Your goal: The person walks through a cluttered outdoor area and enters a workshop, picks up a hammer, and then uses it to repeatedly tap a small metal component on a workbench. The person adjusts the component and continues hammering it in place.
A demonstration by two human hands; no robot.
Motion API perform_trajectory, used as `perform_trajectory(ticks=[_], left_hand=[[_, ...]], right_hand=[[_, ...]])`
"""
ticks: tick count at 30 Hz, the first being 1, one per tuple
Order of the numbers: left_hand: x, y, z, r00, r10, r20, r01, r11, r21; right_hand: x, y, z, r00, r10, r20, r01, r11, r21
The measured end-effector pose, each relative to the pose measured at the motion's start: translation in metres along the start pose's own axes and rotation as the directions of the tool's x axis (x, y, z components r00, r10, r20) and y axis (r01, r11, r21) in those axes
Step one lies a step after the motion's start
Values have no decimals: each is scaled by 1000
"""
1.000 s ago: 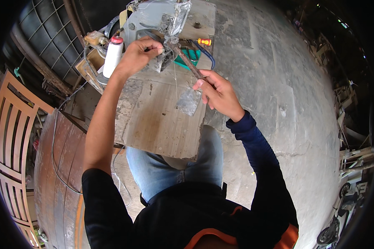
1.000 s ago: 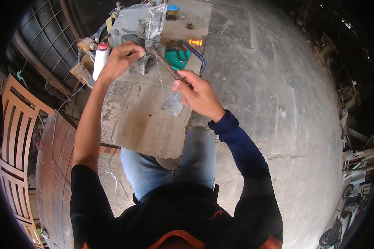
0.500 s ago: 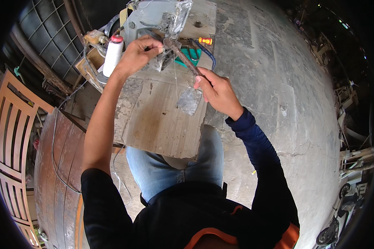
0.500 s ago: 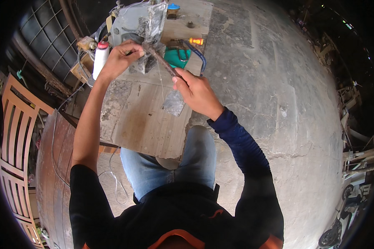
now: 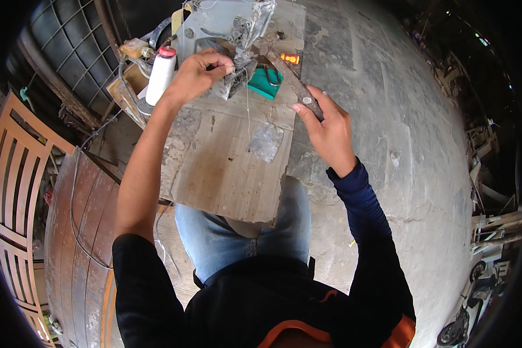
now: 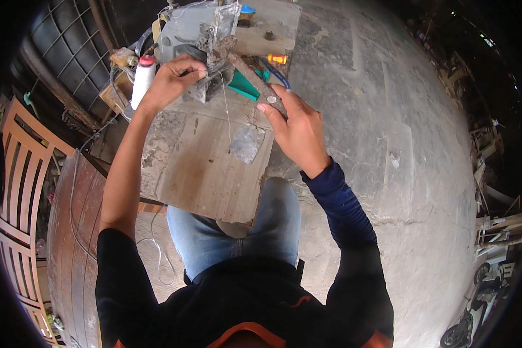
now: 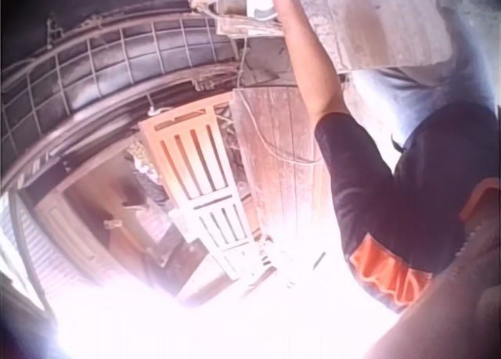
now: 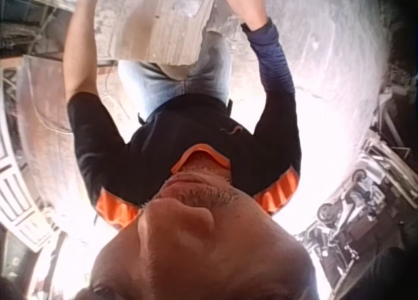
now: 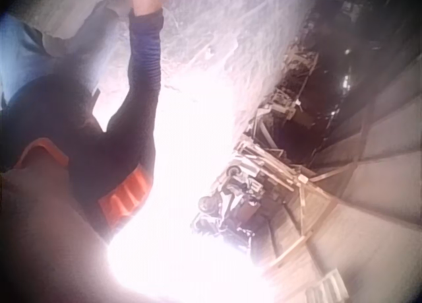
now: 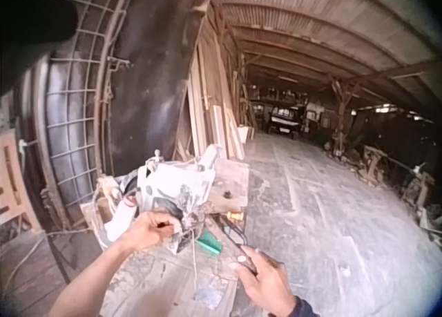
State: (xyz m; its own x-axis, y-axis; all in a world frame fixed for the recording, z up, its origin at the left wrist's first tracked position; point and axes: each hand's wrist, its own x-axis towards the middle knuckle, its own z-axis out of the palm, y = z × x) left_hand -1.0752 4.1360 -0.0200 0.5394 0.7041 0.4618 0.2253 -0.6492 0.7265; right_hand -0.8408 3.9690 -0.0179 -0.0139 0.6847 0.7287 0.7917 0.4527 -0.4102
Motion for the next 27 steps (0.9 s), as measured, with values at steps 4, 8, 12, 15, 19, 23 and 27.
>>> perform_trajectory(ticks=[4,8,12,15,19,23,27], left_hand=[[0,-2,0,1000,-7,5,7,1000,-1],[1,3,2,999,-37,3,37,999,-13],[2,-2,0,1000,15,0,-15,1000,2],[2,1,0,1000,8,10,-8,1000,-1],[0,2,-2,1000,-13,21,12,999,33],[-1,2,-2,999,-21,25,22,1000,-8],[-1,2,-5,999,-18,46,17,999,34]], right_hand=[[7,-6,2,997,-64,53,69,993,-95],[7,-3,3,990,-131,57,140,969,-203],[2,0,11,978,-173,119,205,909,-364],[1,0,12,978,-188,94,210,912,-354],[3,0,13,982,-178,70,191,919,-345],[4,2,13,983,-167,76,183,926,-330],[6,0,15,984,-149,98,173,929,-327]])
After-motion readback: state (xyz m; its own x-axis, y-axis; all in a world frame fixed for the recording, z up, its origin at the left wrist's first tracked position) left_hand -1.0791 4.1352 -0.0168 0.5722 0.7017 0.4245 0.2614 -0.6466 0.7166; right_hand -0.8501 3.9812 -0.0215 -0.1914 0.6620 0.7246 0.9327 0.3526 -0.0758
